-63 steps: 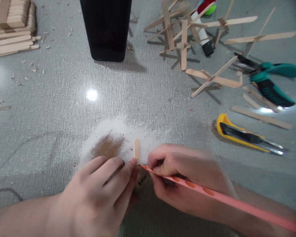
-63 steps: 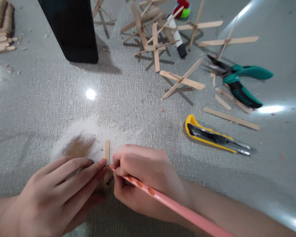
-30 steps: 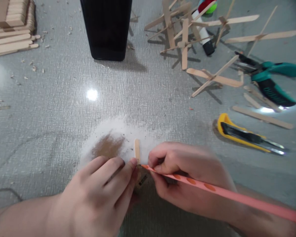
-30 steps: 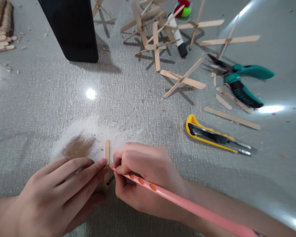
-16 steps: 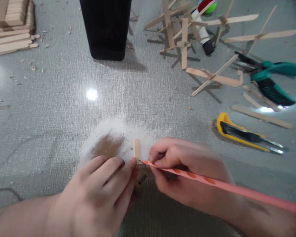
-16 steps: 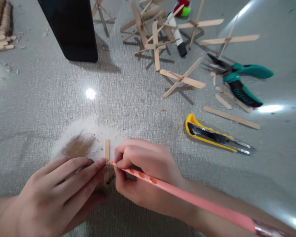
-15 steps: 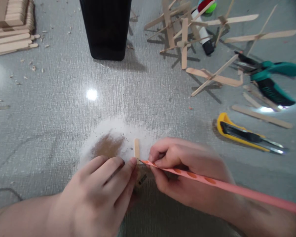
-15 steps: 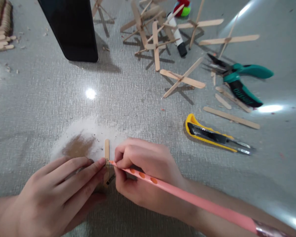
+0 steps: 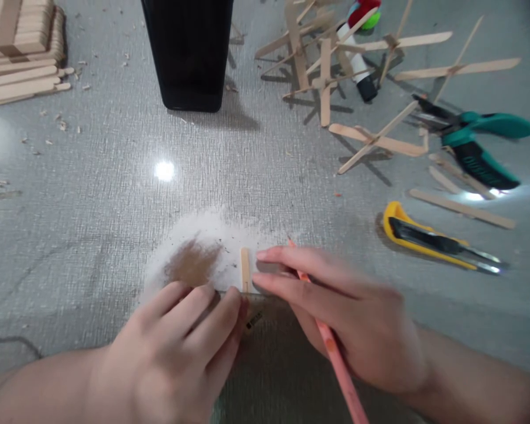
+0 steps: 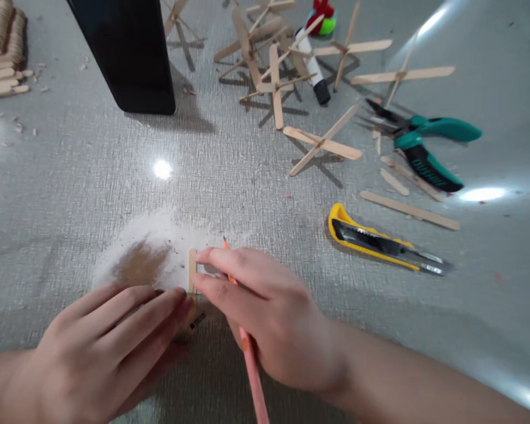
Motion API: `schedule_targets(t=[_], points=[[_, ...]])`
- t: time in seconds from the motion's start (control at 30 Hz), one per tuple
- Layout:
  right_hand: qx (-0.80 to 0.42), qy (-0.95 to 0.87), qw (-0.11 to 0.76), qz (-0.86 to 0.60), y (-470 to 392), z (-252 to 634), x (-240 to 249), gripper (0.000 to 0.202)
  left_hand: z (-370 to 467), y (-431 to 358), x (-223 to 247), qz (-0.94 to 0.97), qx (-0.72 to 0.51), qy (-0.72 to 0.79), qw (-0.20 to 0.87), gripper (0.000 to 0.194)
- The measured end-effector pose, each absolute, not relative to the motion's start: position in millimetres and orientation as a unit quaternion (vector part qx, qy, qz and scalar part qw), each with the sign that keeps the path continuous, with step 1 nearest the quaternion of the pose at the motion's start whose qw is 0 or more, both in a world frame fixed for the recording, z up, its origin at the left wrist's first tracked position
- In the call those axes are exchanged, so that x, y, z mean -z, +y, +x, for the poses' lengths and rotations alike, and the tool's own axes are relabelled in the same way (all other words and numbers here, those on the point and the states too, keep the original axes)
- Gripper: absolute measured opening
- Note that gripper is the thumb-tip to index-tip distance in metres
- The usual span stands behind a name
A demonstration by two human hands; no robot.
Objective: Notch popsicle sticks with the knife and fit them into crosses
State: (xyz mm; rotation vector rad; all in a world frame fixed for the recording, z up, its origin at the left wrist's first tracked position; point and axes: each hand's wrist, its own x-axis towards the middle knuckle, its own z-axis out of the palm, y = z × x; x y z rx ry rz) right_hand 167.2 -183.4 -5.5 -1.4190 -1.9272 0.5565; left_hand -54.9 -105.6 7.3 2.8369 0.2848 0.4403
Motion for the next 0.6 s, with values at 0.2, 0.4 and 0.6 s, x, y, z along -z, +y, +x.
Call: schedule_targets(t=[0.2,0.4,0.6], points=[[-0.205,-0.782,0.283,-0.516,-181.9,168.7,9.4,0.035,-49.8,-104.0,-10.4,0.971,-0.156,0.113,0.141,0.018],[-0.216,-0.780,0.281,-0.515,-181.5,168.9,9.7,0.037,-49.8,-101.6,-5.6,0.957,-0.192,0.142,0.167,0.017],[-0.219,-0.779,0.287,-0.512,-181.5,170.3,9.5,0.034,-54.6,-100.4,-1.1,0.954,-0.195,0.151,0.169,0.013]])
